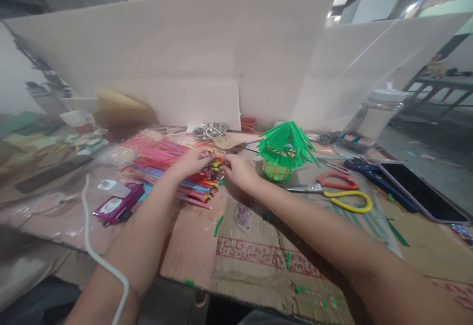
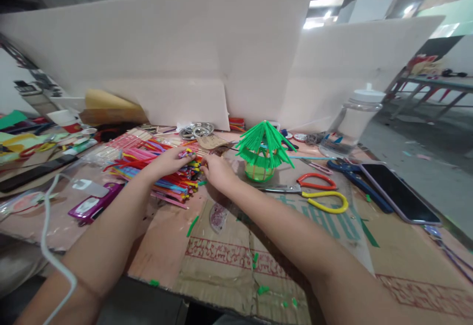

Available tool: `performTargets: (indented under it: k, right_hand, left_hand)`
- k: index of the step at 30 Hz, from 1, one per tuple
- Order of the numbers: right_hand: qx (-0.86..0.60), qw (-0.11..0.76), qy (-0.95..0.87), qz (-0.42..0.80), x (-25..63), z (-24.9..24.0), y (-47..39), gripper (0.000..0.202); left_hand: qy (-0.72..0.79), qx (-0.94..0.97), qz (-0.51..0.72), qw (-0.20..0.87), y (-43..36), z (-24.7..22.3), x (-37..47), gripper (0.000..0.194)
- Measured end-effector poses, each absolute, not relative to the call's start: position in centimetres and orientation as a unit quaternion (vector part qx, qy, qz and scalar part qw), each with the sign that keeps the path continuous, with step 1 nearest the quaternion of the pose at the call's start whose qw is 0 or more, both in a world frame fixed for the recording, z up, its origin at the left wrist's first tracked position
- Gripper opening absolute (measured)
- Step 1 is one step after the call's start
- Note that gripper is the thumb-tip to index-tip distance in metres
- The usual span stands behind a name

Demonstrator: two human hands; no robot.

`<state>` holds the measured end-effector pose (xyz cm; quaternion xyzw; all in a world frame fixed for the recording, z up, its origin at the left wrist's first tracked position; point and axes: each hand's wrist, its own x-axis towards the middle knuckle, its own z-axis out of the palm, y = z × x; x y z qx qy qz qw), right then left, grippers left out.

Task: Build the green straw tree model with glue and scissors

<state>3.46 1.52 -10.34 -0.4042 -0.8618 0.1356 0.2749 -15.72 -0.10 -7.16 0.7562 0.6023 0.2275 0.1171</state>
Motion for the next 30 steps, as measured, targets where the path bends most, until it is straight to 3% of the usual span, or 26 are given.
performTargets:
  k: [9,30]
  right_hand:
    - [-0.395,0.374,-0.818,0.19,1.0,-10.9,2.4,0.017]
    - [-0.419,0.416,-0.766,0.254,1.7,-11.8,2.9,0.013]
  left_hand:
    - [0.562,0.772,0.241,0.173,-0.1,-7.0,-16.0,0.045]
    - [0.586,0.765,0.224,0.145,-0.6,-6.7,-15.3,0.039]
